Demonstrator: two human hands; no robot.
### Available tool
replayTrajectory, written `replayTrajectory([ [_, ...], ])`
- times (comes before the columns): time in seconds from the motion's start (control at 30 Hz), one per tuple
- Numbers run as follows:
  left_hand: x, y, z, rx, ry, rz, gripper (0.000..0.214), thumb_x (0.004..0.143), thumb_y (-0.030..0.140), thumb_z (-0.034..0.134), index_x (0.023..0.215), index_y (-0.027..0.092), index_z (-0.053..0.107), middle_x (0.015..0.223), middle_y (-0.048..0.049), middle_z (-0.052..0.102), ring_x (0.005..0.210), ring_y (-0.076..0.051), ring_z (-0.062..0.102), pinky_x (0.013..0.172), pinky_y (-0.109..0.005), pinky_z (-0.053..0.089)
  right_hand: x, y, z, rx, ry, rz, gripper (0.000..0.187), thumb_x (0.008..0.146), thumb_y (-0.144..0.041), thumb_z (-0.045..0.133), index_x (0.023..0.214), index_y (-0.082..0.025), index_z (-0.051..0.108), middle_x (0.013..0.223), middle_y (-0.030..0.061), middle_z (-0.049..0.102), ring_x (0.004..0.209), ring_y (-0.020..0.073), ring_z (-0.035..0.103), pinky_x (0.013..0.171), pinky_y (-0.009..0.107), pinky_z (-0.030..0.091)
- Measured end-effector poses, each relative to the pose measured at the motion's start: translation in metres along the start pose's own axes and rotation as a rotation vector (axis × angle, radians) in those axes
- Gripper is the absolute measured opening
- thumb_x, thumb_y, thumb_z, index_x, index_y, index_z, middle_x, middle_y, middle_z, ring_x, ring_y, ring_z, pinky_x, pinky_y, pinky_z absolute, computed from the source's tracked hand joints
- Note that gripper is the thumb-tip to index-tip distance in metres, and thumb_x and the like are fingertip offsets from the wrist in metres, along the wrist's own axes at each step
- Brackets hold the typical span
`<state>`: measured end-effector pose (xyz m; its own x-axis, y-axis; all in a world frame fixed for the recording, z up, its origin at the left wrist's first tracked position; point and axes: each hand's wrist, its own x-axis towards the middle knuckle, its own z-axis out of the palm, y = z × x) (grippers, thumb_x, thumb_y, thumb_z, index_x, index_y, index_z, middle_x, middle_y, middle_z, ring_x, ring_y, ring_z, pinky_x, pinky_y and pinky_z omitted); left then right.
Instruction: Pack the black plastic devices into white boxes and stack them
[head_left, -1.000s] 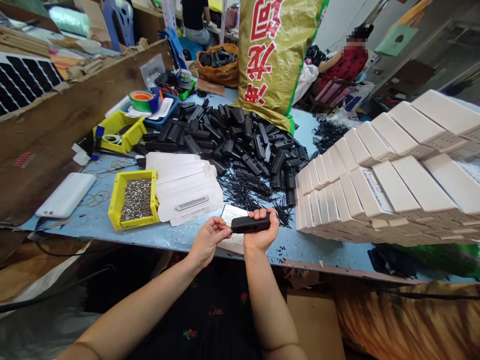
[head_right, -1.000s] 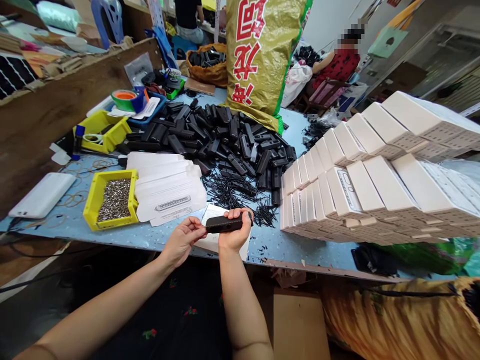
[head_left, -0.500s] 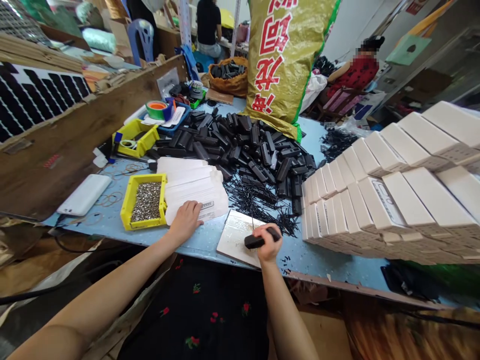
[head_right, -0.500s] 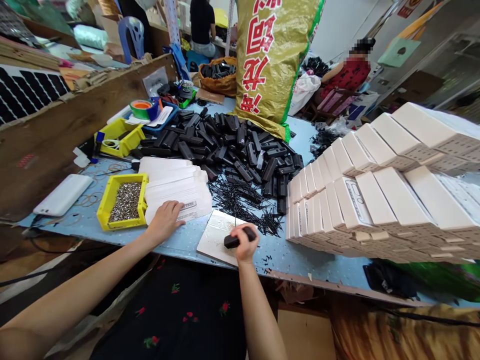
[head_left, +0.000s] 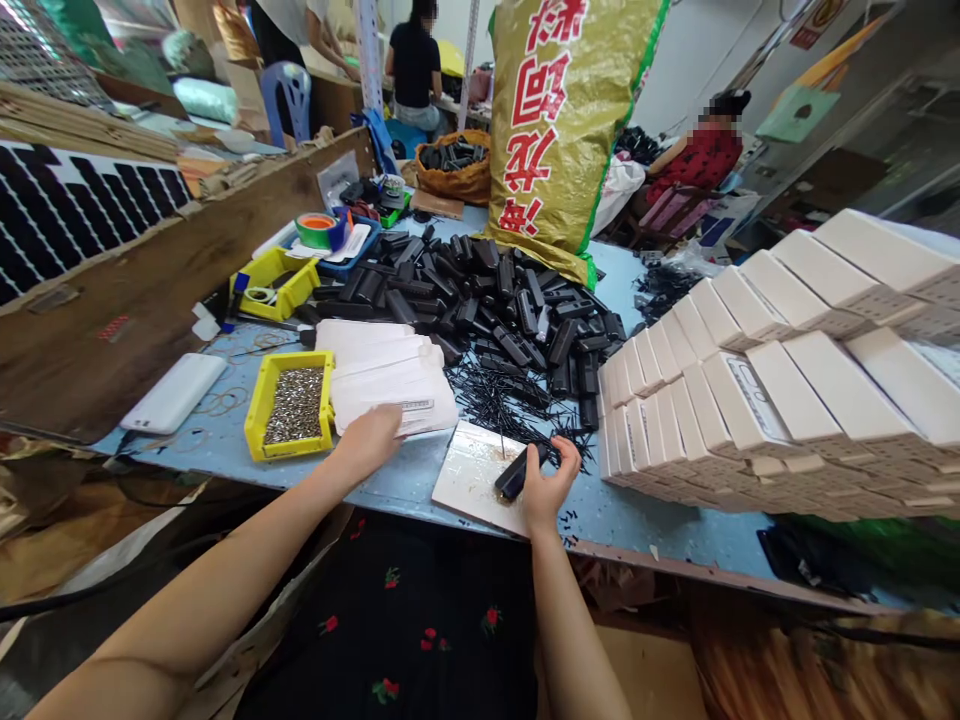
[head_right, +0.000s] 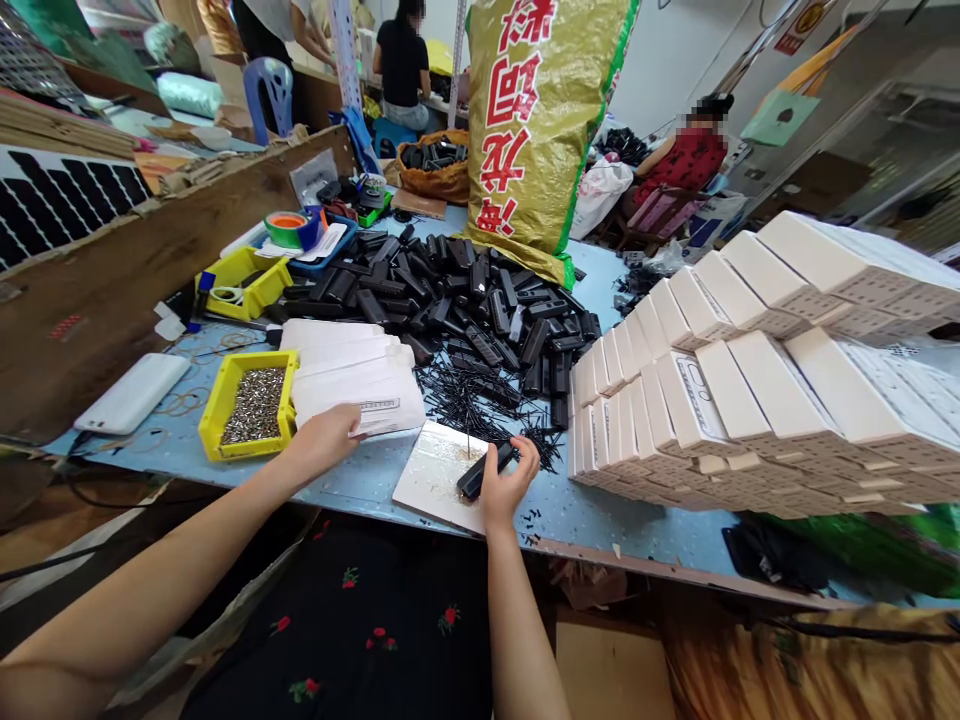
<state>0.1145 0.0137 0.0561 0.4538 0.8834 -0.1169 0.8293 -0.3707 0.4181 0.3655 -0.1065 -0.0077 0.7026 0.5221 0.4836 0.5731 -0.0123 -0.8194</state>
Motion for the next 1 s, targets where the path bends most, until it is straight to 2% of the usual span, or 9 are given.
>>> replayTrajectory([
  [0.1, -0.018, 0.008, -0.009, -0.577, -0.198, 0.106, 0.016, 0.077, 0.029, 0.062, 0.090, 0.021, 0.068, 0.093, -0.0083, 0.068, 0.091, -0.029, 0.061, 0.080, -0.035, 0.045, -0.006, -0.047, 0.001, 0.122, -0.327, -0.222, 0.015, 0.087, -0.028, 0.054, 0.100, -0.022, 0.060, 0.095, 0.0065, 0.059, 0.092, 0.0204, 0.057, 0.087, 0.039, 0.045],
  [0.2, -0.037, 0.017, -0.005, -0.981, -0.311, 0.133, 0.026, 0.071, 0.034, 0.069, 0.094, 0.022, 0.071, 0.095, -0.0059, 0.071, 0.091, -0.027, 0.062, 0.078, -0.032, 0.049, -0.007, -0.091, 0.012, 0.085, -0.597, -0.452, 0.035, 0.087, -0.030, 0.056, 0.121, -0.024, 0.056, 0.121, 0.0101, 0.054, 0.116, 0.0259, 0.048, 0.099, 0.045, 0.039],
  [0.37, -0.051, 0.014, 0.013, -1.070, -0.439, 0.195, 0.041, 0.064, 0.034, 0.075, 0.101, 0.021, 0.065, 0.095, -0.0065, 0.068, 0.090, -0.026, 0.062, 0.081, -0.035, 0.049, -0.008, -0.107, 0.019, 0.015, -0.798, -0.576, 0.020, 0.084, -0.034, 0.064, 0.099, -0.021, 0.065, 0.112, 0.0092, 0.055, 0.110, 0.0250, 0.047, 0.098, 0.041, 0.039],
  [0.47, -0.055, 0.004, 0.021, -0.977, -0.358, 0.104, 0.072, 0.053, 0.037, 0.083, 0.117, 0.021, 0.054, 0.100, -0.0065, 0.065, 0.092, -0.027, 0.061, 0.083, -0.037, 0.048, -0.019, -0.097, 0.010, -0.003, -0.989, -0.565, 0.013, 0.082, -0.033, 0.067, 0.078, -0.021, 0.064, 0.108, 0.0065, 0.055, 0.109, 0.0245, 0.045, 0.094, 0.040, 0.040],
  [0.63, -0.063, -0.001, 0.024, -0.793, -0.331, 0.053, 0.109, 0.048, 0.037, 0.086, 0.141, 0.023, 0.031, 0.117, -0.0105, 0.060, 0.102, -0.030, 0.059, 0.089, -0.038, 0.045, -0.034, -0.092, -0.003, -0.066, -0.931, -0.359, 0.008, 0.085, -0.028, 0.064, 0.080, -0.022, 0.064, 0.109, 0.0063, 0.055, 0.107, 0.0247, 0.044, 0.092, 0.042, 0.038],
  [0.77, -0.064, 0.009, 0.014, -0.764, -0.217, 0.123, 0.078, 0.066, 0.037, 0.077, 0.135, 0.026, 0.043, 0.122, -0.0110, 0.059, 0.113, -0.032, 0.054, 0.097, -0.038, 0.040, -0.027, -0.087, -0.002, 0.179, -0.826, -0.166, 0.015, 0.087, -0.034, 0.059, 0.080, -0.022, 0.063, 0.103, 0.0063, 0.053, 0.101, 0.0222, 0.049, 0.091, 0.040, 0.041],
  [0.87, -0.064, 0.021, 0.008, -0.743, -0.276, 0.299, 0.037, 0.080, 0.034, 0.062, 0.117, 0.027, 0.057, 0.116, -0.0079, 0.060, 0.106, -0.026, 0.057, 0.095, -0.034, 0.041, -0.025, -0.079, 0.006, 0.512, -0.792, 0.141, 0.026, 0.088, -0.045, 0.054, 0.102, -0.024, 0.061, 0.094, 0.0031, 0.055, 0.078, 0.0147, 0.055, 0.071, 0.028, 0.049],
  [0.93, -0.066, 0.028, 0.010, -0.726, -0.320, 0.358, 0.039, 0.079, 0.033, 0.063, 0.117, 0.025, 0.055, 0.116, -0.0077, 0.058, 0.100, -0.024, 0.058, 0.091, -0.033, 0.043, -0.029, -0.077, 0.012, 0.623, -0.905, 0.309, 0.038, 0.087, -0.049, 0.054, 0.114, -0.023, 0.058, 0.088, 0.0017, 0.058, 0.070, 0.0126, 0.056, 0.062, 0.024, 0.049],
  [1.0, -0.066, 0.035, 0.015, -0.712, -0.270, 0.320, 0.062, 0.068, 0.033, 0.074, 0.123, 0.023, 0.048, 0.119, -0.0098, 0.055, 0.101, -0.026, 0.058, 0.090, -0.035, 0.045, -0.033, -0.080, 0.016, 0.653, -0.989, 0.302, 0.045, 0.086, -0.053, 0.055, 0.117, -0.021, 0.061, 0.094, 0.0041, 0.062, 0.082, 0.0158, 0.061, 0.071, 0.027, 0.052],
])
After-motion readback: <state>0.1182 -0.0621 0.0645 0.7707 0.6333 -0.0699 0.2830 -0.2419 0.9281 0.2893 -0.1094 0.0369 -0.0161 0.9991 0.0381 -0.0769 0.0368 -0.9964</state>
